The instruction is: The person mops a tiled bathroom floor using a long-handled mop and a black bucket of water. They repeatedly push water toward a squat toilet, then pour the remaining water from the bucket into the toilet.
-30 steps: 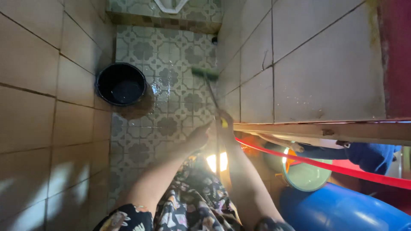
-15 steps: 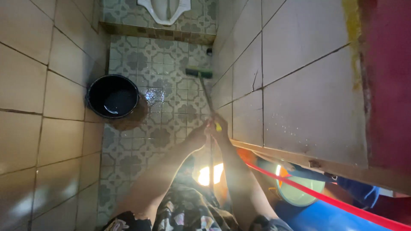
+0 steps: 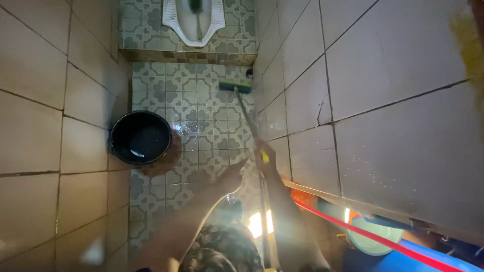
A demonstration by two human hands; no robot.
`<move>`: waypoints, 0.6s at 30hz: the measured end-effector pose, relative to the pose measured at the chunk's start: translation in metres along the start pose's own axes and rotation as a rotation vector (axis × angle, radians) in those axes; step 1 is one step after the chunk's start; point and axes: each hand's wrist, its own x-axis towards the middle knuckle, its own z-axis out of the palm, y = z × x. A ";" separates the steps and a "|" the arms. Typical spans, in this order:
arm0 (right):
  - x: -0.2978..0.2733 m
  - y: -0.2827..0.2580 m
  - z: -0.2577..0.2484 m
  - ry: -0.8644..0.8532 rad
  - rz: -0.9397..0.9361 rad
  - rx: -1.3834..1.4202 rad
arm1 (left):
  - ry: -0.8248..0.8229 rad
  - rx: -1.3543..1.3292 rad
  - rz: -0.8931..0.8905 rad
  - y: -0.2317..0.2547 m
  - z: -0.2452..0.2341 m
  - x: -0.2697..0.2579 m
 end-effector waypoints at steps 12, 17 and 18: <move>-0.064 -0.118 0.023 -0.011 0.382 -0.239 | -0.033 -0.120 0.040 -0.019 -0.035 0.006; 0.029 -0.019 0.030 0.128 0.387 -0.174 | -0.080 -0.107 0.081 -0.017 -0.035 0.024; 0.048 0.012 0.026 0.108 0.283 -0.194 | -0.042 -0.118 0.084 -0.027 -0.030 0.035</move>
